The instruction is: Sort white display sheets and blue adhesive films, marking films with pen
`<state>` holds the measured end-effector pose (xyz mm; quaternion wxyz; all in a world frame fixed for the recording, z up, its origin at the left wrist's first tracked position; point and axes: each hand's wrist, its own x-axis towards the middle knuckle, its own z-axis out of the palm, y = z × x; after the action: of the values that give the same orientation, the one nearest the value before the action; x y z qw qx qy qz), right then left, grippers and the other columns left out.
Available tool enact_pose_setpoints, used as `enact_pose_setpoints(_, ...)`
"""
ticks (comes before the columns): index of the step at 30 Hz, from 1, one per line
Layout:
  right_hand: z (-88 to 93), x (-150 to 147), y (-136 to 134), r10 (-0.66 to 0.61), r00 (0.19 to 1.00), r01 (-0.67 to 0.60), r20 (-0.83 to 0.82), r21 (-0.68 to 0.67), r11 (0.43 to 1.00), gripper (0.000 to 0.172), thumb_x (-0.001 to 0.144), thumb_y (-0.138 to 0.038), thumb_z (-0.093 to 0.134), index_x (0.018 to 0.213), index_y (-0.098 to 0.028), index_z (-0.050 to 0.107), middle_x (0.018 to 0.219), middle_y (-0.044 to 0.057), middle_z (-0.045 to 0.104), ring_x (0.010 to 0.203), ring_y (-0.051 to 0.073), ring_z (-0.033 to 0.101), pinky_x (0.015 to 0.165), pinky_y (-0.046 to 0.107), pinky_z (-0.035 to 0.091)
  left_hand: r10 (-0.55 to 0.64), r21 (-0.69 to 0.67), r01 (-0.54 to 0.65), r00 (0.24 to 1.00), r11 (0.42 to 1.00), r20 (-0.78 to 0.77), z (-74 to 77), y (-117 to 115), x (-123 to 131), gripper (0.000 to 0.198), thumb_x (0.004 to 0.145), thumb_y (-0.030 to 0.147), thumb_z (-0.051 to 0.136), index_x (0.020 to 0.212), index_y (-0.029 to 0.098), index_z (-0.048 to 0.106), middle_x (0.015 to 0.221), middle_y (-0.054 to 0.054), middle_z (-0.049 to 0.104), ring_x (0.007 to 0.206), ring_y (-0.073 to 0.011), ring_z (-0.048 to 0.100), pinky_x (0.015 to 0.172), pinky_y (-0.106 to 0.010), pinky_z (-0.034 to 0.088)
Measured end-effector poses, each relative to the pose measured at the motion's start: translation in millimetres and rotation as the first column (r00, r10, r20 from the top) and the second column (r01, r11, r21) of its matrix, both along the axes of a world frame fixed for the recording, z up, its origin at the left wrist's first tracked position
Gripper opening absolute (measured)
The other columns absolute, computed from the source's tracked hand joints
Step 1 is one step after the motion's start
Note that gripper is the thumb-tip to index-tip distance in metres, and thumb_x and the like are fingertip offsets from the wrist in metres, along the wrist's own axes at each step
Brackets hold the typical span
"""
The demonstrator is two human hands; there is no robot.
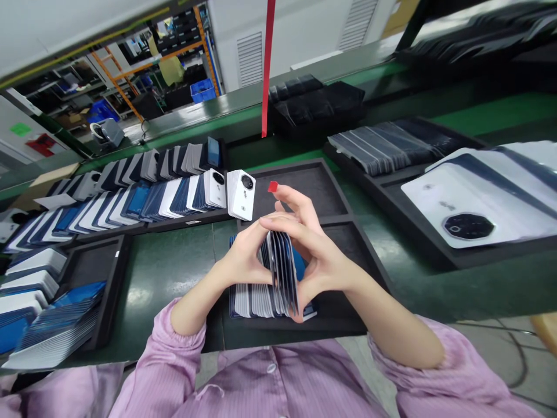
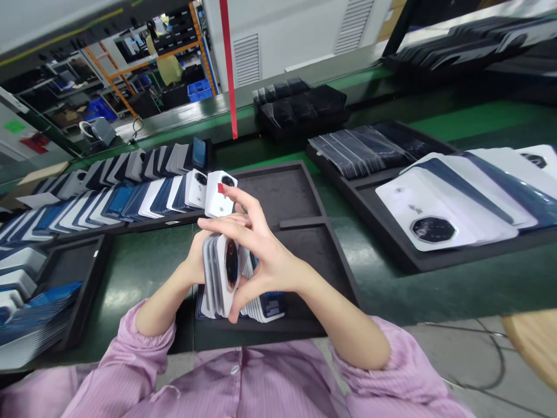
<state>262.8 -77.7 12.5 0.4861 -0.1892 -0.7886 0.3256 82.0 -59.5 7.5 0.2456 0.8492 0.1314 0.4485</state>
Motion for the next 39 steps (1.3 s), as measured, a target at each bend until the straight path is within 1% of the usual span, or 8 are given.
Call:
enact_pose_setpoints(8,-0.8,1,1,0.023,0.999,-0.023,-0.037,-0.001,1.000,0.111,0.043,-0.070,0.091,0.144,-0.041,0.054,0.166,0.002,0.016,0.155,0.046,0.008,0.126,0.060,0.015,0.027,0.081,-0.029,0.999,0.996,0.025,0.5,0,0,0.078,0.079,0.047,0.078,0.145,0.024,0.045,0.133,-0.012,0.064,0.125,-0.0341,0.064,0.103,-0.052,0.058)
enact_pose_setpoints(14,3.8,4,1,0.013,0.999,-0.017,-0.045,-0.100,0.995,0.109,0.040,-0.073,0.090,0.139,-0.039,0.060,0.164,0.002,0.018,0.154,0.046,0.010,0.125,0.059,0.021,0.114,0.100,-0.127,0.985,0.987,0.126,-5.0,-2,-2,0.078,0.082,0.060,0.071,0.147,0.030,0.039,0.117,-0.008,0.067,0.100,-0.0273,0.073,0.078,-0.042,0.065)
enact_pose_setpoints(20,6.5,4,1,0.040,0.998,-0.044,-0.054,-0.084,0.996,0.104,0.042,-0.069,0.092,0.137,-0.041,0.060,0.161,0.002,0.017,0.154,0.044,0.010,0.125,0.058,0.021,0.162,0.079,-0.175,0.975,0.981,0.151,-13.0,-2,-2,0.079,0.078,0.065,0.072,0.141,0.032,0.036,0.120,-0.006,0.064,0.103,-0.0280,0.073,0.081,-0.042,0.061)
enact_pose_setpoints(23,5.6,8,3,0.017,1.000,-0.017,0.001,-0.093,0.995,0.120,0.038,-0.070,0.093,0.145,-0.040,0.050,0.162,0.003,0.013,0.154,0.045,0.007,0.125,0.059,0.021,0.157,0.062,-0.168,0.974,0.984,0.162,-10.5,1,-3,0.074,0.073,0.063,0.079,0.127,0.027,0.044,0.111,-0.006,0.067,0.096,-0.0251,0.073,0.081,-0.041,0.060)
enact_pose_setpoints(26,10.0,14,3,-0.084,0.994,0.072,-0.075,-0.151,0.986,0.138,0.037,-0.082,0.085,0.155,-0.041,0.026,0.163,0.006,0.016,0.152,0.041,0.017,0.121,0.057,0.032,0.116,0.084,-0.132,0.978,0.988,0.176,-3.3,8,-8,0.071,0.069,0.058,0.085,0.120,0.024,0.048,0.110,-0.009,0.070,0.100,-0.0250,0.071,0.088,-0.043,0.056)
enact_pose_setpoints(29,20.3,19,-3,-0.257,0.937,0.200,-0.238,-0.237,0.951,0.106,0.060,-0.081,0.077,0.148,-0.041,0.032,0.146,0.008,0.042,0.136,0.032,0.045,0.107,0.050,0.050,0.152,0.175,-0.182,0.973,0.968,0.173,3.1,16,-16,0.070,0.070,0.055,0.085,0.122,0.023,0.049,0.113,-0.010,0.071,0.103,-0.0255,0.069,0.092,-0.045,0.054)
enact_pose_setpoints(33,31.7,20,-14,-0.334,0.890,0.222,-0.311,-0.346,0.912,0.034,0.088,-0.042,0.074,0.117,-0.032,0.060,0.094,0.003,0.063,0.090,0.021,0.065,0.078,0.035,0.060,0.236,0.223,-0.264,0.961,0.938,0.147,7.6,22,-25,0.068,0.071,0.053,0.086,0.121,0.024,0.049,0.111,-0.008,0.071,0.102,-0.0250,0.069,0.091,-0.045,0.055)
enact_pose_setpoints(39,36.4,16,-25,-0.223,0.916,0.058,-0.333,-0.441,0.896,0.011,0.085,-0.020,0.077,0.093,-0.025,0.071,0.082,0.000,0.070,0.073,0.014,0.069,0.066,0.025,0.060,0.270,0.229,-0.286,0.958,0.930,0.098,10.5,25,-28,0.068,0.071,0.046,0.088,0.122,0.024,0.049,0.113,-0.008,0.070,0.105,-0.0246,0.069,0.092,-0.044,0.054)
